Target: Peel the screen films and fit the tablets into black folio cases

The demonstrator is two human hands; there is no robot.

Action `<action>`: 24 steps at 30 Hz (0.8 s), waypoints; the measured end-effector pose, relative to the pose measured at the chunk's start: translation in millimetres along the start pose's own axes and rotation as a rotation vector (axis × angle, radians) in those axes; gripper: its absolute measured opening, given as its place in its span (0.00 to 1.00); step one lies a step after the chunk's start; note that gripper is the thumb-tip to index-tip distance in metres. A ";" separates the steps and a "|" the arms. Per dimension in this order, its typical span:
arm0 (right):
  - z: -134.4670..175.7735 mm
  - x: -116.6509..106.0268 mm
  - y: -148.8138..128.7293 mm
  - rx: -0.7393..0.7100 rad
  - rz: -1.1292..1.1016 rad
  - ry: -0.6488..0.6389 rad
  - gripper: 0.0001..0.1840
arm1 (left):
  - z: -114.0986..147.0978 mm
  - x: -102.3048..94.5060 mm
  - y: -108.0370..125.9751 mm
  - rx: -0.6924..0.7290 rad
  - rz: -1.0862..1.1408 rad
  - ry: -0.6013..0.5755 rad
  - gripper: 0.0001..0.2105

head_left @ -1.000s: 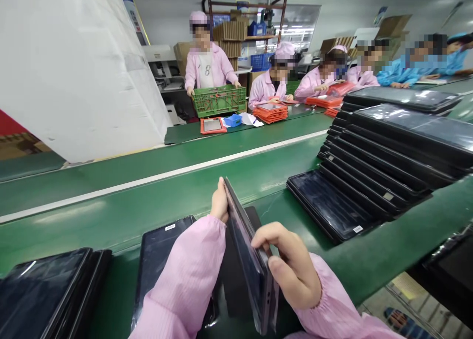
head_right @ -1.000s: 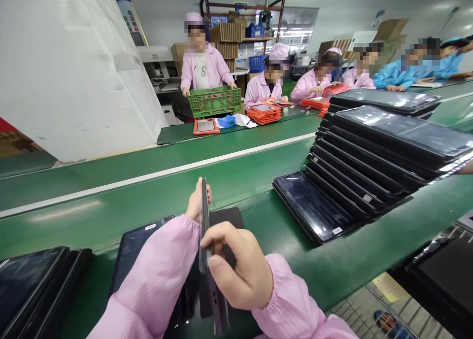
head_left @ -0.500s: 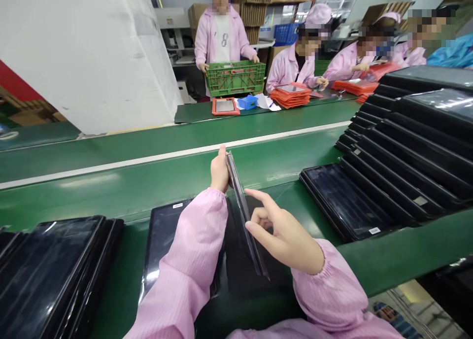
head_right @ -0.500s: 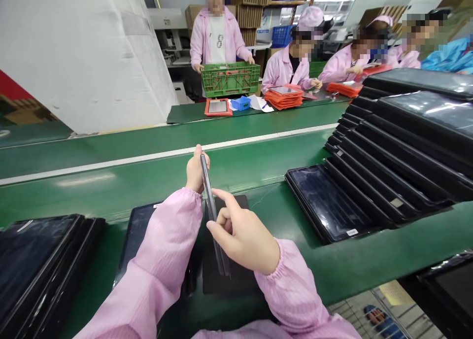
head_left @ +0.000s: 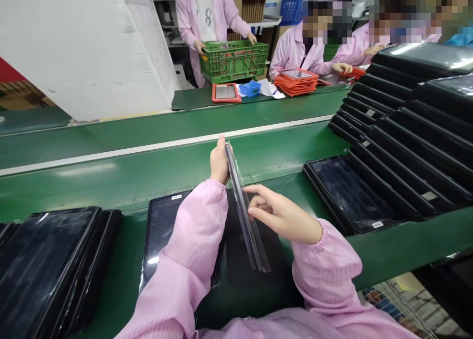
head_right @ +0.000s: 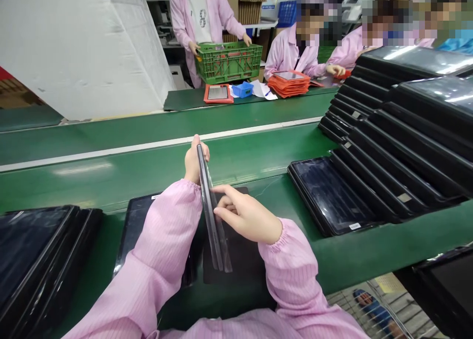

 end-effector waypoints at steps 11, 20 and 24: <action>2.4 -1.2 -6.5 -0.014 0.098 -0.081 0.23 | 5.6 6.2 3.9 0.015 0.047 -0.067 0.31; 11.2 -9.2 -14.7 -0.022 0.046 -0.110 0.28 | 30.0 24.0 17.8 0.104 0.033 -0.239 0.31; 9.7 -14.1 -7.2 0.018 0.029 -0.028 0.25 | 46.7 33.1 22.5 0.159 0.042 -0.324 0.31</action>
Point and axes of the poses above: each hand's wrist, its own z-axis away from the middle knuckle, its own x-axis out of the palm, y = z × x, the point moved 5 cm from there along -z, towards the middle knuckle, and after that the axes turned 14 degrees about -x, right-handed, at the moved point
